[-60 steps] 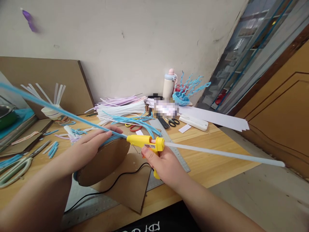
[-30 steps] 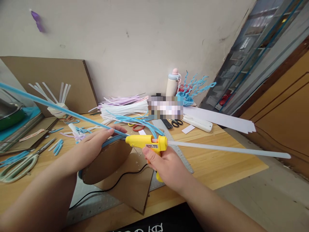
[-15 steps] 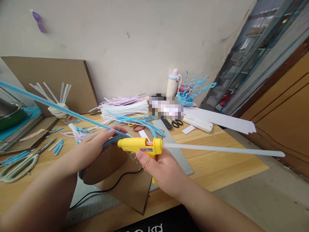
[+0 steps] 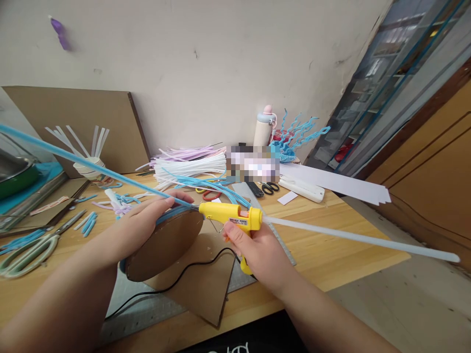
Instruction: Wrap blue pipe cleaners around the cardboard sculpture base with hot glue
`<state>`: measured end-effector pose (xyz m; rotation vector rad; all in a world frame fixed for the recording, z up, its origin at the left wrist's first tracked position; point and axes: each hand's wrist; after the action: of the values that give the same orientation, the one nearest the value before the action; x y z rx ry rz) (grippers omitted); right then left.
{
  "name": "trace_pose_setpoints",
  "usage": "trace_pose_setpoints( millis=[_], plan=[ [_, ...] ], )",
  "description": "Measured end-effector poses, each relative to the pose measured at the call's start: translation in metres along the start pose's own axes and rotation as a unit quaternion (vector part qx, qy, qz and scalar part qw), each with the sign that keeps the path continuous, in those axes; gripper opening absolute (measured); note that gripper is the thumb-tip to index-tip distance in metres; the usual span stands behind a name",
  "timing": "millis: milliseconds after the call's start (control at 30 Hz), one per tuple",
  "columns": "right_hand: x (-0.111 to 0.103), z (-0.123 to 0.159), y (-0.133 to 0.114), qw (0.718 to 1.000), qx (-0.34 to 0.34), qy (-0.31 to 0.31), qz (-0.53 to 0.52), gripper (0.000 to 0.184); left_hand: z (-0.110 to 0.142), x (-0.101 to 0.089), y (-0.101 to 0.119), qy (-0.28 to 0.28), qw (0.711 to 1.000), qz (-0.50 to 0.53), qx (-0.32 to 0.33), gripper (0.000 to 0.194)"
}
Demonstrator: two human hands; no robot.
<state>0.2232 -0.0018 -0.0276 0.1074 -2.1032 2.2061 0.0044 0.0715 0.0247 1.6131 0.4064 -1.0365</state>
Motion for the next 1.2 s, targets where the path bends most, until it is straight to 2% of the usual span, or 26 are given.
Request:
trace_pose_setpoints(
  millis=[167, 367, 567, 967, 1200],
  plan=[
    [0.001, 0.001, -0.003, 0.999, -0.002, -0.034, 0.004, 0.037, 0.000, 0.000, -0.001, -0.002, 1.000, 0.000, -0.009, 0.048],
    [0.006, -0.001, 0.004, 0.997, 0.017, -0.068, -0.021, 0.038, -0.001, 0.001, -0.001, 0.002, 1.000, -0.001, 0.006, 0.047],
    [0.009, -0.002, 0.003, 0.995, 0.030, -0.059, -0.068, 0.034, -0.001, 0.001, 0.000, -0.001, 1.000, 0.010, 0.008, 0.044],
    [0.002, -0.006, 0.004, 0.999, 0.022, -0.029, -0.034, 0.041, -0.002, 0.002, -0.003, -0.005, 0.999, 0.023, 0.025, 0.043],
    [-0.004, -0.010, 0.014, 0.999, 0.017, -0.006, -0.048, 0.040, -0.001, 0.001, 0.001, 0.006, 1.000, -0.003, -0.010, 0.044]
  ],
)
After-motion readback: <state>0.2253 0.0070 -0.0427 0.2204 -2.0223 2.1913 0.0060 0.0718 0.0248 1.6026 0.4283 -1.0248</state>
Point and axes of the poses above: each hand's wrist, its own z-axis away from the middle knuckle, its own x-axis out of the palm, y = z × x, and after that the axes turned 12 degrees about -z, right-handed
